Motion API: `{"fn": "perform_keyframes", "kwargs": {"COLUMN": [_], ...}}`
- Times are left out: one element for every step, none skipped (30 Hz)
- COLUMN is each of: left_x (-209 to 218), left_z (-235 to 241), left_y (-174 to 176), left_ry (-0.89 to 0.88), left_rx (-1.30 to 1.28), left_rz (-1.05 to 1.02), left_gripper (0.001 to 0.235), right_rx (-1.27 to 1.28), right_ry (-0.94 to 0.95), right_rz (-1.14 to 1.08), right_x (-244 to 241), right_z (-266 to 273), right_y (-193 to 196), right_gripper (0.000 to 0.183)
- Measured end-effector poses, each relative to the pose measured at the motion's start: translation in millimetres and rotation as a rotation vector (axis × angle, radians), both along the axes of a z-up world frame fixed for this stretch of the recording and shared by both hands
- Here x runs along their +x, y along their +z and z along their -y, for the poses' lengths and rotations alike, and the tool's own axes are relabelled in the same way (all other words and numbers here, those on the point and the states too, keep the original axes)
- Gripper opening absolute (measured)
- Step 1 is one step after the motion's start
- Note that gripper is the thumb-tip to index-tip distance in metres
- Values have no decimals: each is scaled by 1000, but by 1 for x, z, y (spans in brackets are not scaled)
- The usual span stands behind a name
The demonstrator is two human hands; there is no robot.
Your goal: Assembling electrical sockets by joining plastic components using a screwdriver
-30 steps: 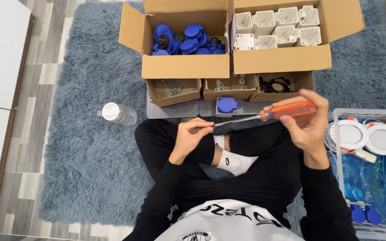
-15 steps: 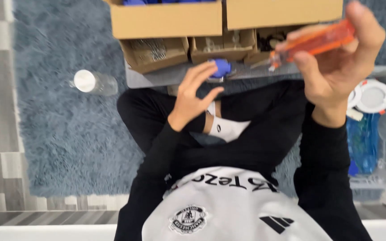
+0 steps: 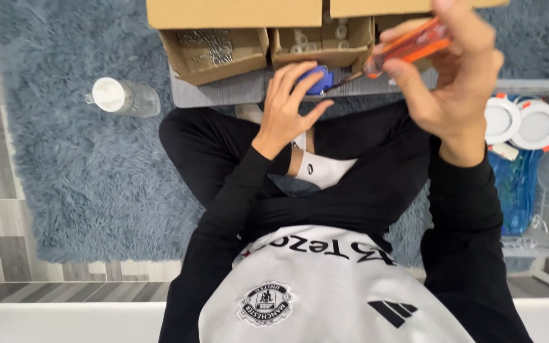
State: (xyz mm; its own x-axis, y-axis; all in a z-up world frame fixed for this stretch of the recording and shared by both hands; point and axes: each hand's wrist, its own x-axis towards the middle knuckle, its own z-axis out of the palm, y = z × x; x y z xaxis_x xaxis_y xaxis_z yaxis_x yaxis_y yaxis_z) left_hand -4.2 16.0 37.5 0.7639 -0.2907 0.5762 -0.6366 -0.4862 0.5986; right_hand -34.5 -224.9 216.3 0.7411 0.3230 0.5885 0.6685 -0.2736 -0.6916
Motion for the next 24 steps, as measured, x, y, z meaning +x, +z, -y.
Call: {"fn": "perform_keyframes", "kwargs": {"left_x": [0,0,1,1,1,1,1,0,0,1,1,2,2,2,3,3,3,3,3,3,3,3,3,3], "left_z": [1,3,4,5,5,5,5,6,6,6,6,6,6,7,7,7,7,7,7,7,7,7,7,8], "left_y": [0,-1,0,1,1,3,4,6,5,5,4,3,1,-1,-1,-3,-4,-4,-3,-3,-2,-2,-1,-3], "left_ry": [15,28,29,37,46,48,52,54,55,55,55,57,53,47,48,49,50,51,46,40,42,40,39,38], "left_rx": [-7,-17,-18,-33,-49,-49,-59,-70,-71,-78,-85,-86,-100,-114,-116,-124,-133,-135,-142,-147,-148,-152,-156,-156], "left_rz": [3,6,17,28,39,46,45,41,47,49,52,57,48,36,39,42,45,47,45,44,45,45,44,46], "left_gripper": [56,53,53,51,48,48,47,45,45,45,44,44,44,44,44,43,43,43,42,40,40,40,40,40], "right_rx": [0,-3,-4,-9,-14,-14,-36,-59,-61,-71,-82,-82,-85,-88,-89,-104,-119,-121,-118,-115,-115,-99,-83,-83], "right_ry": [16,29,30,39,47,50,38,24,24,15,6,8,4,0,1,-3,-8,-7,18,43,45,96,147,146], "right_rz": [5,10,22,20,18,26,26,24,29,24,18,23,9,-7,-4,-3,-3,-1,-10,-18,-16,-70,-123,-121], "right_x": [2,4,5,6,7,7,7,7,7,7,7,7,6,5,6,6,7,7,7,8,7,7,6,6], "right_z": [-2,-2,-3,-4,-5,-5,-6,-6,-6,-6,-6,-6,-6,-6,-5,-5,-4,-5,-7,-8,-8,-7,-6,-7], "right_y": [-2,-4,-2,-1,1,2,3,4,4,5,5,5,6,6,5,4,2,3,4,5,8,12,15,16], "right_gripper": [79,81,81,80,78,78,77,76,76,77,77,77,77,76,76,75,74,74,73,72,72,75,79,79]}}
